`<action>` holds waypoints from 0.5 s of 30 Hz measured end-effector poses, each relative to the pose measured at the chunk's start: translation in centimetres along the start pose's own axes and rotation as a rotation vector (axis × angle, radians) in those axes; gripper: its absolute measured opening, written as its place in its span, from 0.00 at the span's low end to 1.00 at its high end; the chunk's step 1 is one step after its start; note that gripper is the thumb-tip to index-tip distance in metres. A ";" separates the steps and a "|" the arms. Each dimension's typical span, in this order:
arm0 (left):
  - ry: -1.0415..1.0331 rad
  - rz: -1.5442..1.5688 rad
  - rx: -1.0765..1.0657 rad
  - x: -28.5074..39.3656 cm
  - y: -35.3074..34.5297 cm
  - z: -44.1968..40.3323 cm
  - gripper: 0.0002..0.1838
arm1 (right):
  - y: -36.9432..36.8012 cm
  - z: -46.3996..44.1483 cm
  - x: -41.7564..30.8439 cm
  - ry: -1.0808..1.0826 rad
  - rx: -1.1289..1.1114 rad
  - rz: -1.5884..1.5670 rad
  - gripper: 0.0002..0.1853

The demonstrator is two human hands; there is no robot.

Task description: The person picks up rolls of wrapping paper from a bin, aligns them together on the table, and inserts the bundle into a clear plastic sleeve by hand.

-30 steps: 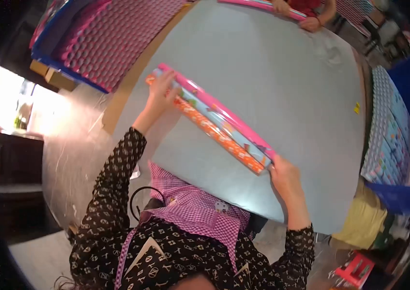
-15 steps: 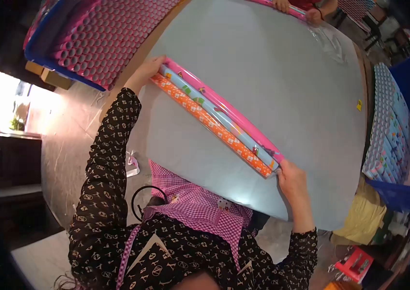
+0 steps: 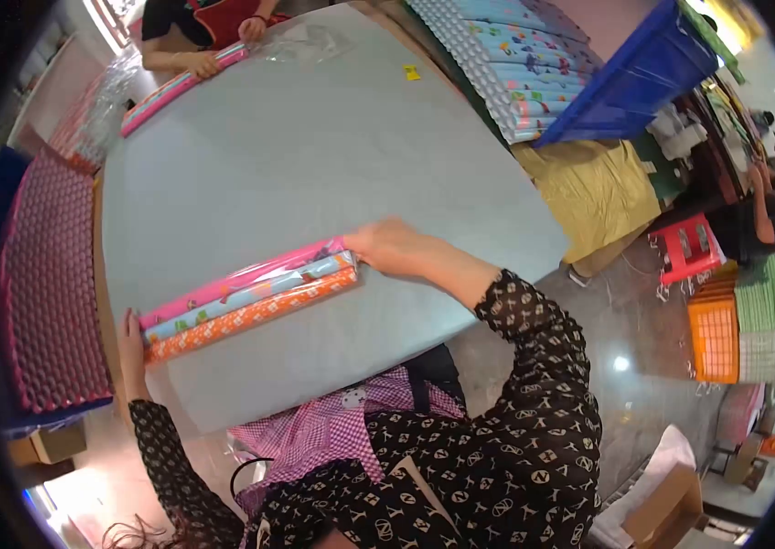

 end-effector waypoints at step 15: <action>-0.739 -0.422 -0.244 22.6 -10.3 4.9 0.36 | -0.1 -5.5 -1.5 0.100 -0.074 0.023 0.07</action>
Point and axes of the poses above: each hand's wrist, its own z-axis away from the middle knuckle, its own y-axis out of the back of the hand, x = y × z, the point moved 2 cm from there along -z, towards the middle knuckle, and after that the axes turned 13 degrees about -y, right-handed, at the moved point
